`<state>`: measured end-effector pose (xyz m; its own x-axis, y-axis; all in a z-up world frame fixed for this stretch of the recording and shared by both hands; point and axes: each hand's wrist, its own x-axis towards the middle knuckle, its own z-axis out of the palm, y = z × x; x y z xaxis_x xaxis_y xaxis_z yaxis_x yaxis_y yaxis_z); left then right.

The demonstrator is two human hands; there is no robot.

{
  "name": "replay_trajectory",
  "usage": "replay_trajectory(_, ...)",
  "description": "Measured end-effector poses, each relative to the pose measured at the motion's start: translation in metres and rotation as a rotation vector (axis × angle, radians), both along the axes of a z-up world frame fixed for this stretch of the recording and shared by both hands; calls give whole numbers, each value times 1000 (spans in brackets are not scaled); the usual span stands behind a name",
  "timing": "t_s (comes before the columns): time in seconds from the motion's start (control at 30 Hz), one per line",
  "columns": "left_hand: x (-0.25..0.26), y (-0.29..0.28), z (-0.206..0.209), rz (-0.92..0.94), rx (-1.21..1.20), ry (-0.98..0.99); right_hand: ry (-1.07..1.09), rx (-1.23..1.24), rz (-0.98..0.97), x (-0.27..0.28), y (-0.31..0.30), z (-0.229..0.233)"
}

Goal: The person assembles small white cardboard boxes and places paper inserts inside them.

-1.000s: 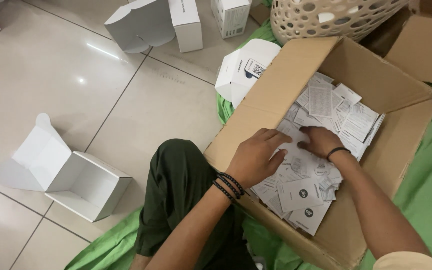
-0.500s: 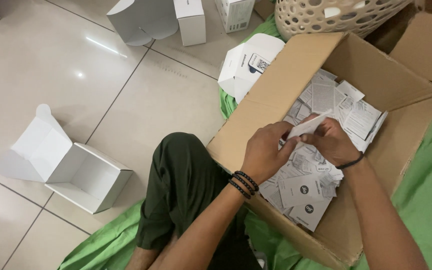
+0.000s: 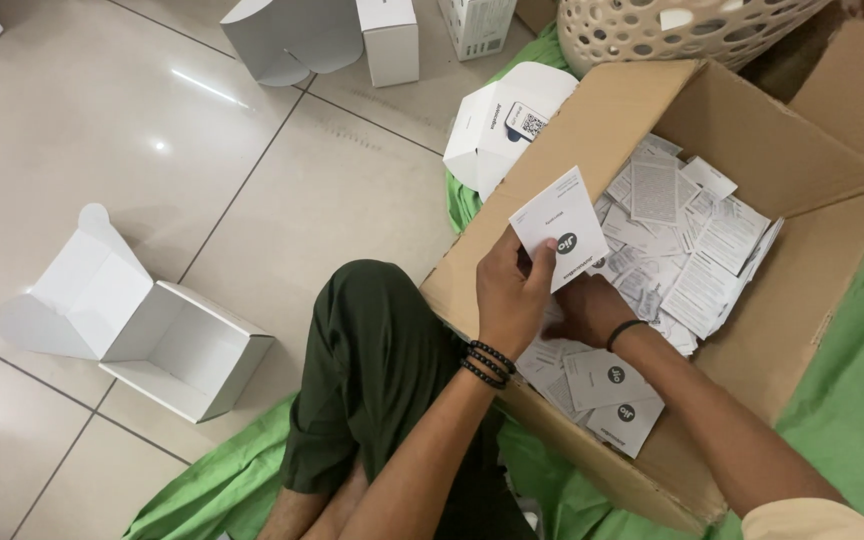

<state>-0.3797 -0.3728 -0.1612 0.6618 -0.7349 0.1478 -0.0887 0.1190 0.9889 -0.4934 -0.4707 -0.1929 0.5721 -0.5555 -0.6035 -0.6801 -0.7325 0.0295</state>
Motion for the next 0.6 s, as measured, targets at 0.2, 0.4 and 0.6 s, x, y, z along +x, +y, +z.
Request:
replay_trajectory(0.2, 4, 4, 4, 57, -12, 119, -841, -193, 51, -66, -27, -12)
replay_trajectory(0.4, 3, 4, -1, 93, -40, 162, -1069, -845, 416, -89, 12, 63)
replay_trajectory(0.6, -8, 13, 13, -159, 2, 97, -1164, -859, 426, -76, 18, 59)
